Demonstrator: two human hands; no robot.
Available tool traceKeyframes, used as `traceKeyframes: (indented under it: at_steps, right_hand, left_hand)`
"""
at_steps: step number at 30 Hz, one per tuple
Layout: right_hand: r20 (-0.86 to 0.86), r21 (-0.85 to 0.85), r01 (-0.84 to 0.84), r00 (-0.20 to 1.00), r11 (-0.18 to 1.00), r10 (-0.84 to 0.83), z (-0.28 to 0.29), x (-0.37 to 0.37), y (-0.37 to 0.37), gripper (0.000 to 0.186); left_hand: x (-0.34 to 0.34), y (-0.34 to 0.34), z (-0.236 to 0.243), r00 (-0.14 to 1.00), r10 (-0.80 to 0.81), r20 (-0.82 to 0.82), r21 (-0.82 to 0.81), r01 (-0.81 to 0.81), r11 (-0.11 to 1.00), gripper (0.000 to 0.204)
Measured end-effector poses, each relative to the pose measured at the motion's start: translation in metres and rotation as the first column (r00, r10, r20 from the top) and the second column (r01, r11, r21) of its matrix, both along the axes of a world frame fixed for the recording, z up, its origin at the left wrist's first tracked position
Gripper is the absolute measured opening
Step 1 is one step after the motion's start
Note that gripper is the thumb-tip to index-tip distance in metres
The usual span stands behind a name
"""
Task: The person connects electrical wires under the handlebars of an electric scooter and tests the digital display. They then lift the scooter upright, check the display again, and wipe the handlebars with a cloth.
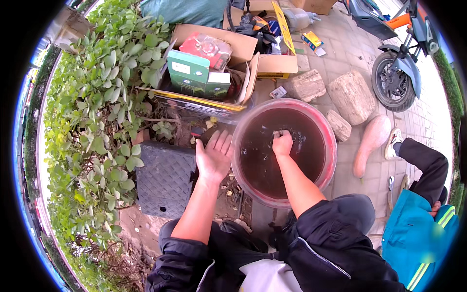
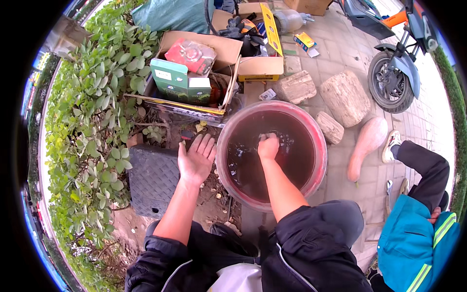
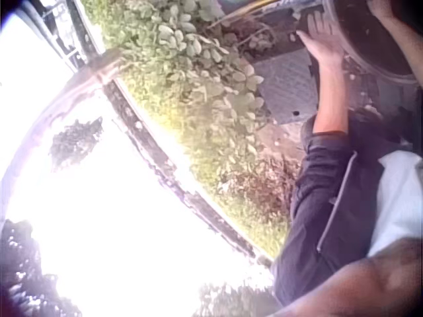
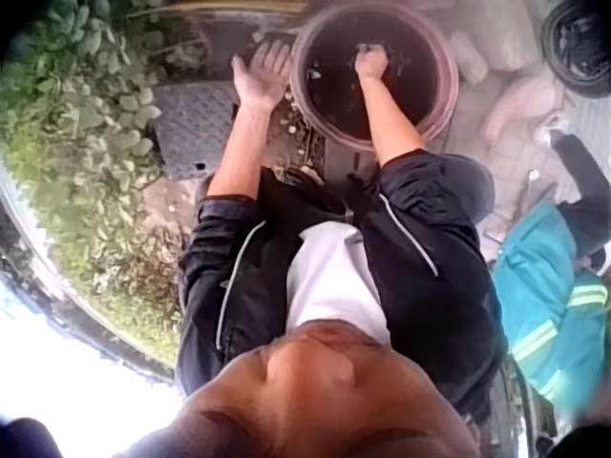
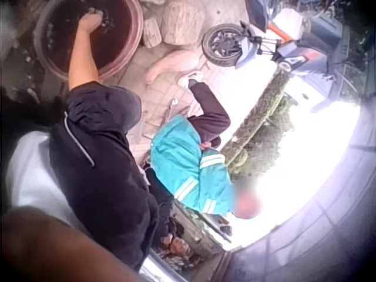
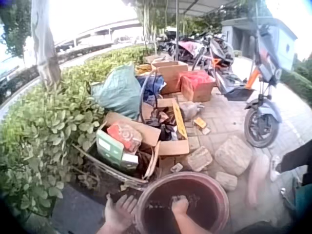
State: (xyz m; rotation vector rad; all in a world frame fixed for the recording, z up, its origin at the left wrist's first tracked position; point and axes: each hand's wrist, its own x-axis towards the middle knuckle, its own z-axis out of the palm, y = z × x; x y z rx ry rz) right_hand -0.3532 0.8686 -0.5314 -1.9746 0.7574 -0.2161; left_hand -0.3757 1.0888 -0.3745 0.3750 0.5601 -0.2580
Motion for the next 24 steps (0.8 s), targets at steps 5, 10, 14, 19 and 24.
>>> traceKeyframes:
  at_steps: [5,10,14,19,24]
  right_hand:
    - [-0.15,0.784,0.059,0.984,0.618,0.097,0.107,0.004,0.097,0.052]
    - [0.236,0.408,-0.58,0.813,0.705,0.532,0.128,-0.014,0.192,0.055]
    - [0.077,0.732,-0.356,0.89,0.58,0.449,0.147,0.014,0.201,0.059]
    - [0.025,0.833,-0.269,0.891,0.483,0.453,0.138,0.024,0.182,0.064]
    - [0.246,0.181,-0.681,0.73,0.709,0.638,0.126,0.002,0.234,0.052]
  left_hand:
    - [0.008,0.031,-0.018,0.994,0.088,-0.059,0.07,-0.083,0.994,0.072]
    - [0.026,0.032,-0.036,0.997,-0.038,-0.062,0.412,0.061,0.909,0.064]
    - [0.02,0.023,-0.029,0.997,-0.062,-0.055,0.271,0.075,0.96,0.051]
    - [0.001,0.009,-0.029,0.993,-0.115,-0.022,0.306,0.116,0.945,0.054]
    - [0.02,0.089,-0.107,0.996,0.027,0.089,0.49,-0.067,0.869,0.058]
